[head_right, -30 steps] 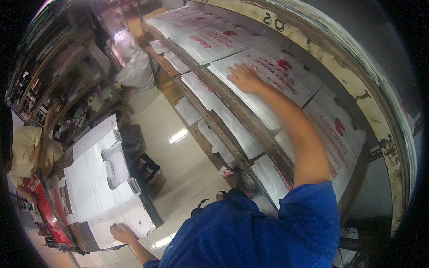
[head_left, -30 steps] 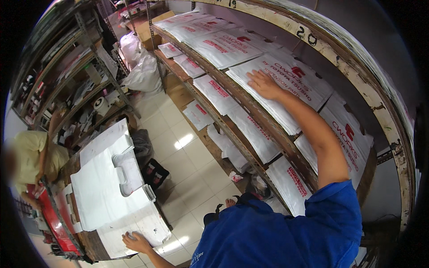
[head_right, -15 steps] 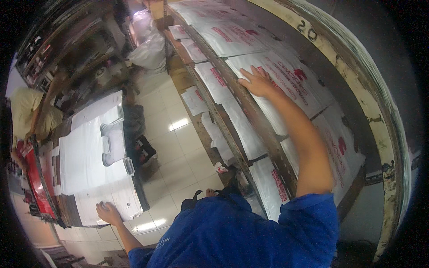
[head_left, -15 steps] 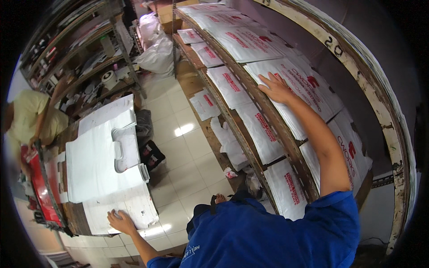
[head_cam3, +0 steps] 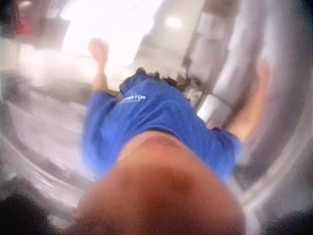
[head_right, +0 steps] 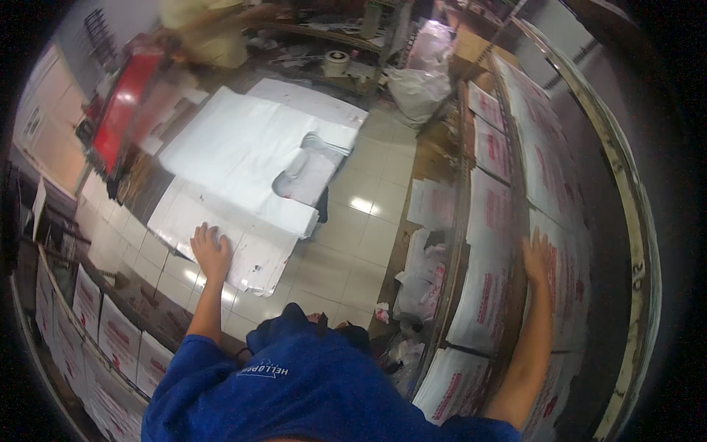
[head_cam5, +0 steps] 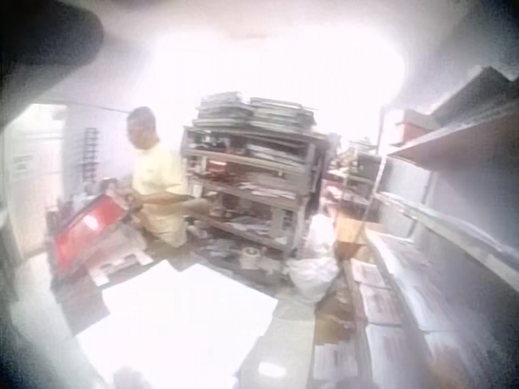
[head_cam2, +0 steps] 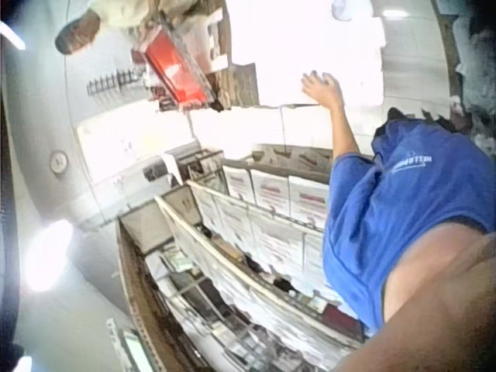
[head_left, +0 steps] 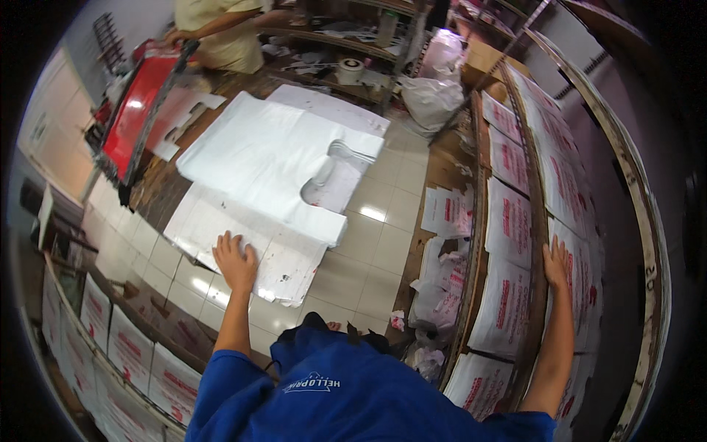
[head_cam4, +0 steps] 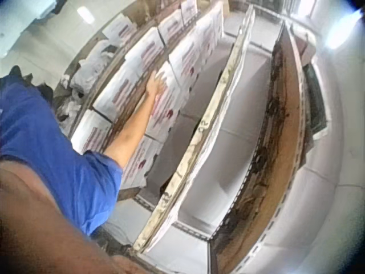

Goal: The person organizes white plastic bags labeled with red text on a wooden shelf. They repeatedly pick up stacks of bags, align them, and place them back onto the shelf. The person also moves a large white styrofoam piece on the floor and interacts with a coworker who is working on a red car part at a nearby table.

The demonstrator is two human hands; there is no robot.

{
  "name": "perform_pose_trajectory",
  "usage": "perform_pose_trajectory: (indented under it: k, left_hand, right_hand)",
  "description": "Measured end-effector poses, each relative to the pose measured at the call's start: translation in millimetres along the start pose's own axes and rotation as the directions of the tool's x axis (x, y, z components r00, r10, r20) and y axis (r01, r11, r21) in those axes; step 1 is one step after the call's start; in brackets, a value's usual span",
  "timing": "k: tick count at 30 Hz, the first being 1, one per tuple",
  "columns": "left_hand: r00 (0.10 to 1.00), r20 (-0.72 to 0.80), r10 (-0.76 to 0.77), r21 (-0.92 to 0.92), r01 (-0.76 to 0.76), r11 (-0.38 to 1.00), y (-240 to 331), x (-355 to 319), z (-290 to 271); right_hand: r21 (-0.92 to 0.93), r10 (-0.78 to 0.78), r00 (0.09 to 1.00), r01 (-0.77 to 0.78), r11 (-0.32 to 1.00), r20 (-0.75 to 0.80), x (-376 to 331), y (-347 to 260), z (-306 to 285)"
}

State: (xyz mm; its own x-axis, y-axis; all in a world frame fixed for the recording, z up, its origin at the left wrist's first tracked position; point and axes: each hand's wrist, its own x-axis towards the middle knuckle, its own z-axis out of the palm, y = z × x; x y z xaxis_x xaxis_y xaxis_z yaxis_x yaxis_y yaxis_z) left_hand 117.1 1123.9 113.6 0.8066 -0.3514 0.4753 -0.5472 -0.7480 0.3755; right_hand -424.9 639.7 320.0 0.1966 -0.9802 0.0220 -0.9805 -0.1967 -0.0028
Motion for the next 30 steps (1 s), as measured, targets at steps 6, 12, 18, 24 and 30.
perform_pose_trajectory:
  k: [6, 12, 18, 24, 30]
  left_hand:
    - [0.999, 0.015, -0.031, -0.012, 0.031, 0.999, -2.9, -1.0, -2.5]
    - [1.0, -0.003, -0.018, -0.022, 0.018, 1.0, -1.7, 0.8, -3.5]
    - [0.999, 0.013, -0.04, -0.045, 0.041, 0.998, 0.6, 1.2, -5.3]
    - [0.992, 0.053, -0.115, -0.098, 0.12, 0.988, -8.8, 5.6, -2.8]
    - [0.893, 0.127, -0.432, -0.664, 0.4, 0.632, 22.2, 51.6, 6.9]
  right_hand:
    - [0.011, -0.038, 0.999, 0.038, 0.999, -0.012, 12.7, 4.2, 10.6]
    - [0.009, -0.032, 0.999, 0.032, 0.999, -0.028, 14.1, 1.5, 11.5]
    - [-0.003, -0.014, 1.0, 0.014, 1.0, -0.017, 12.4, 2.8, 11.5]
    - [-0.06, 0.015, 1.0, -0.017, 0.998, -0.021, 12.9, 5.5, 15.8]
    - [0.018, -0.014, 0.999, 0.014, 1.0, -0.041, 21.0, 18.1, 22.3]
